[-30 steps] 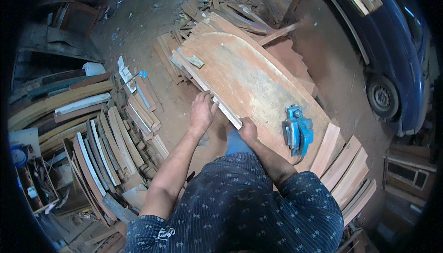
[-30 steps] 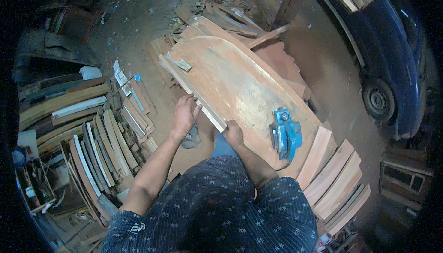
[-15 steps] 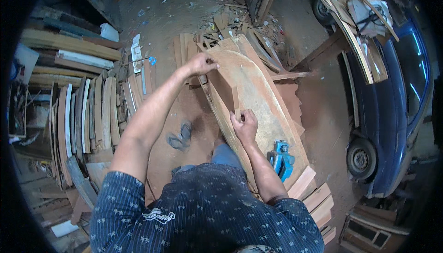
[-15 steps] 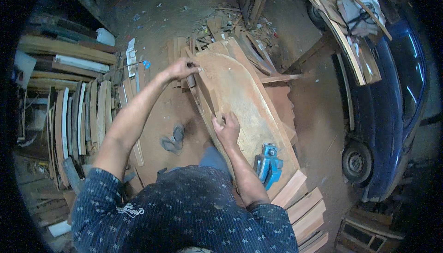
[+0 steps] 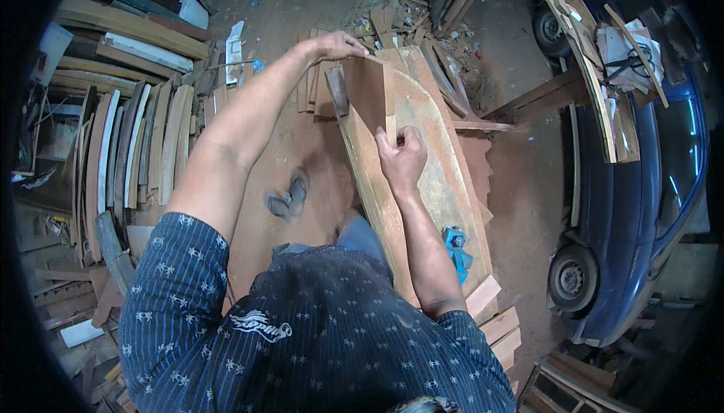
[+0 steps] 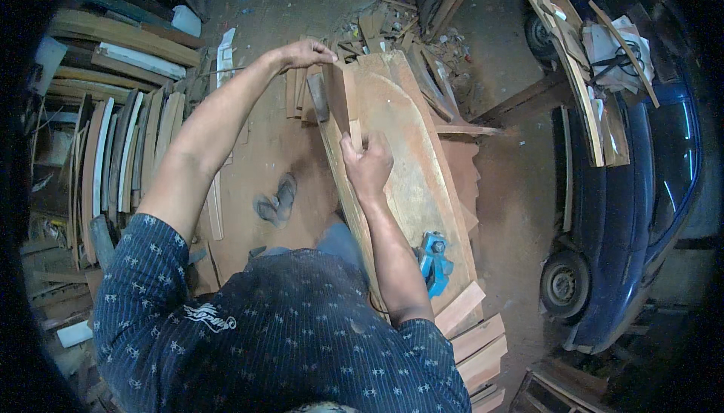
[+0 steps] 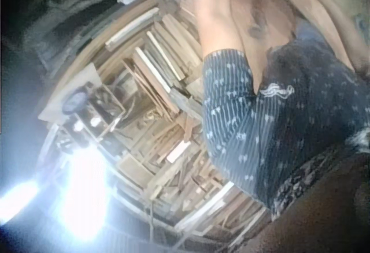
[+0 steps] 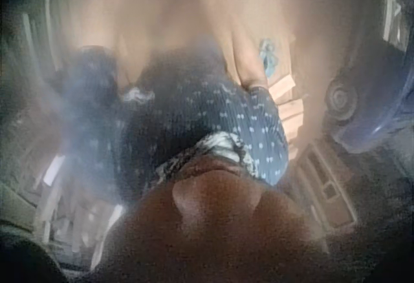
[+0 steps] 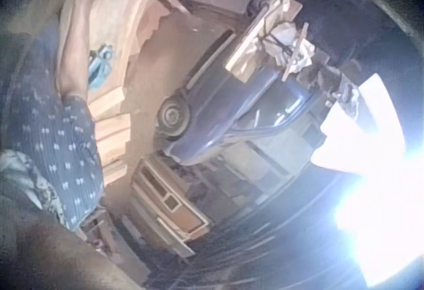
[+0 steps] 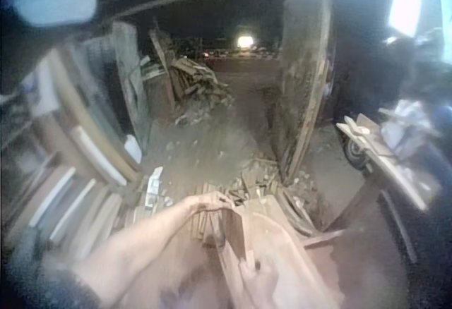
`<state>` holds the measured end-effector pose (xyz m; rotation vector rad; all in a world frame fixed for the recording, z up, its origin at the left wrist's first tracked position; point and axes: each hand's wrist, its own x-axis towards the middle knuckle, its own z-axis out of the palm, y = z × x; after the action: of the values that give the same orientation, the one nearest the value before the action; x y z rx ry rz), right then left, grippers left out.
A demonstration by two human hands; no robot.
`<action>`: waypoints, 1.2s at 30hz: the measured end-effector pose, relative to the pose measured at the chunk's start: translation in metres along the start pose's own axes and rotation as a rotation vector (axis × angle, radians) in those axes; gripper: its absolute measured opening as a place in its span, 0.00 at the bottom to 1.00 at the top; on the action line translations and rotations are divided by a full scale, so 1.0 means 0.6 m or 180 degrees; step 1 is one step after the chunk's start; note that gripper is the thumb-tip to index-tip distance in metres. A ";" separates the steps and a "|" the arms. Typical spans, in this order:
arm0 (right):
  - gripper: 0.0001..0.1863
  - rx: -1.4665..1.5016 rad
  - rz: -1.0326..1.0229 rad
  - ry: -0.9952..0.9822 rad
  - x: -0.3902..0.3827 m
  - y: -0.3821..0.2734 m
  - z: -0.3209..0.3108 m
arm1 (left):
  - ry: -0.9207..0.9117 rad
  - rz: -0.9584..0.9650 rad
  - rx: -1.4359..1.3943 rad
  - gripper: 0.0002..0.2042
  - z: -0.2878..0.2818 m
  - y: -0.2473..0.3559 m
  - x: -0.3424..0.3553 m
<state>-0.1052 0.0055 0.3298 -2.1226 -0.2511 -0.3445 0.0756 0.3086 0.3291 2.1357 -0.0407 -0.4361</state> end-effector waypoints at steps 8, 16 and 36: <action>0.21 -0.0231 -0.0310 0.0264 0.045 -0.001 0.018 | 0.0083 -0.0552 0.0103 0.31 -0.007 0.050 0.008; 0.19 -0.0264 -0.0507 0.0393 0.054 -0.012 0.048 | -0.0051 -0.0649 0.0128 0.32 -0.023 0.059 0.008; 0.22 -0.0321 -0.0346 0.0587 0.087 -0.041 0.071 | 0.0186 -0.0589 0.0071 0.33 -0.010 0.039 0.021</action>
<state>-0.0578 0.0568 0.3447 -2.1638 -0.2462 -0.6250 0.0924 0.2976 0.3478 2.1817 0.1876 -0.4821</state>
